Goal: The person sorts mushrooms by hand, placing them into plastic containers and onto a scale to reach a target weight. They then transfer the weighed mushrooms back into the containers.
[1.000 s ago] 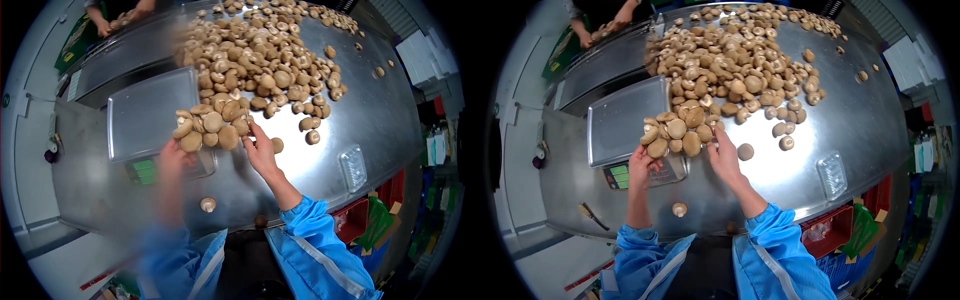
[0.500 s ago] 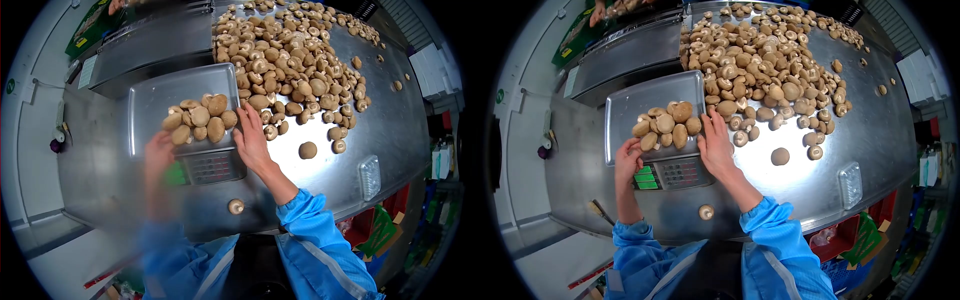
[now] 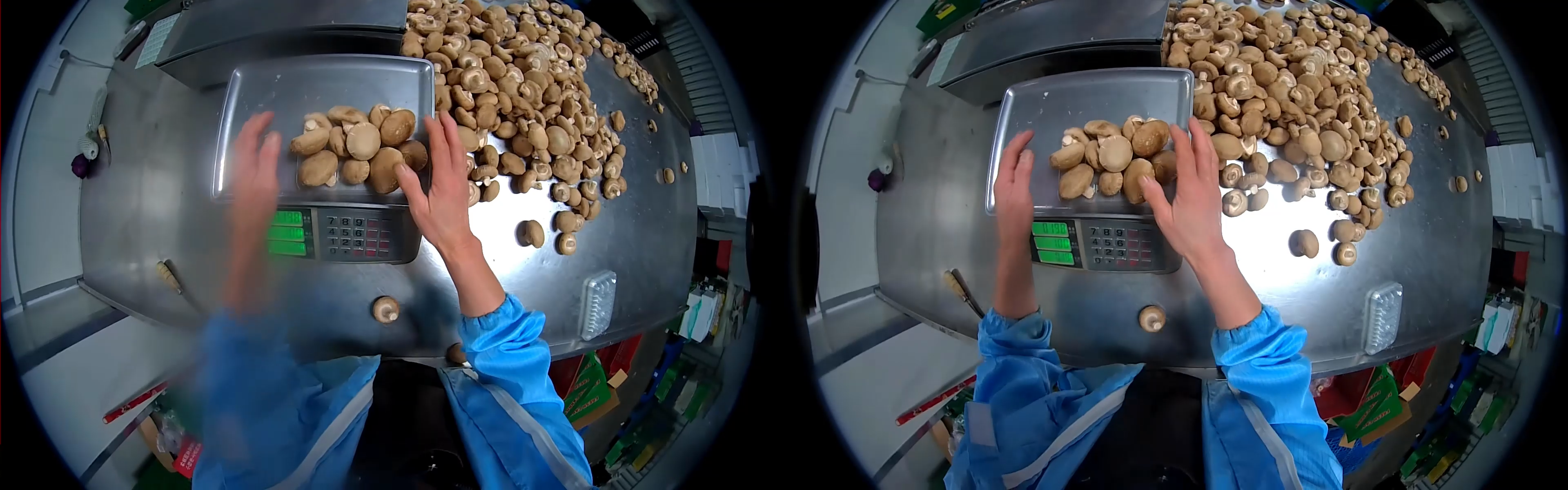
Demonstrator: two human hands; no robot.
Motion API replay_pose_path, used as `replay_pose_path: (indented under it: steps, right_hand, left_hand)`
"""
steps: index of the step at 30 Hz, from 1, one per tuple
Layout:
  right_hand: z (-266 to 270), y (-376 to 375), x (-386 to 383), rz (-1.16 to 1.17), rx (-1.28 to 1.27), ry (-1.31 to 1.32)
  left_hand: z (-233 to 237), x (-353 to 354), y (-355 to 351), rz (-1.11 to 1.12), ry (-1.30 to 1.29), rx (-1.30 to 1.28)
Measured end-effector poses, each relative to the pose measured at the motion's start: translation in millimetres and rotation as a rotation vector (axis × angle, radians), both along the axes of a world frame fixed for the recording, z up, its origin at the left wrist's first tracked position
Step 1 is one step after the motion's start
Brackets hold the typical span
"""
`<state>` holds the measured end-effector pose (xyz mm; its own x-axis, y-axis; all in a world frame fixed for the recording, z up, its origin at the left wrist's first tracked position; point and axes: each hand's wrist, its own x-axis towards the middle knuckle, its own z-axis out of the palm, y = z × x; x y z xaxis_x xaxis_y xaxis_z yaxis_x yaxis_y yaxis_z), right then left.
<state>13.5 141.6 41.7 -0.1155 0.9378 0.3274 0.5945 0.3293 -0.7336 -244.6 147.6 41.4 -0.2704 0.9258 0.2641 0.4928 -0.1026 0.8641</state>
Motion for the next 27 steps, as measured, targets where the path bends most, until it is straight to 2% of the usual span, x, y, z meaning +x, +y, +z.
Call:
replay_pose_path:
  steps: [4, 5, 8, 12, 16, 18, 22, 27]
  right_hand:
    - [-2.8, 19.9, -15.3, 0.035, 0.031, -0.096]
    - [-8.3, 21.3, -19.6, 0.051, 0.012, -0.09]
    - [-16.1, 24.3, -21.7, 0.073, 0.003, -0.042]
    - [-13.5, 21.0, -16.6, 0.085, -0.021, -0.029]
    - [-10.5, 13.8, -15.9, 0.05, -0.069, 0.151]
    - [-4.8, 14.0, -16.7, 0.069, 0.032, 0.074]
    - [18.5, 18.4, -30.7, 0.11, 0.165, -0.181]
    - [17.8, 22.1, -46.3, 0.1, 0.144, -0.394]
  left_hand:
    - [-8.6, 20.6, 12.4, -0.176, 0.258, -0.012]
    - [-13.2, 30.4, 12.8, -0.242, 0.129, -0.041]
    - [-17.6, 34.1, 12.9, -0.235, 0.059, -0.034]
    - [-25.4, 34.0, 12.5, -0.179, -0.209, -0.111]
    - [-22.0, 38.0, 9.7, -0.033, -0.697, -0.075]
    - [-23.9, 31.5, 7.4, 0.027, -0.879, -0.003]
    - [-19.1, 10.6, -1.8, 0.114, -0.879, 0.126]
    - [-9.2, -21.9, -23.9, 0.162, -0.852, 0.134]
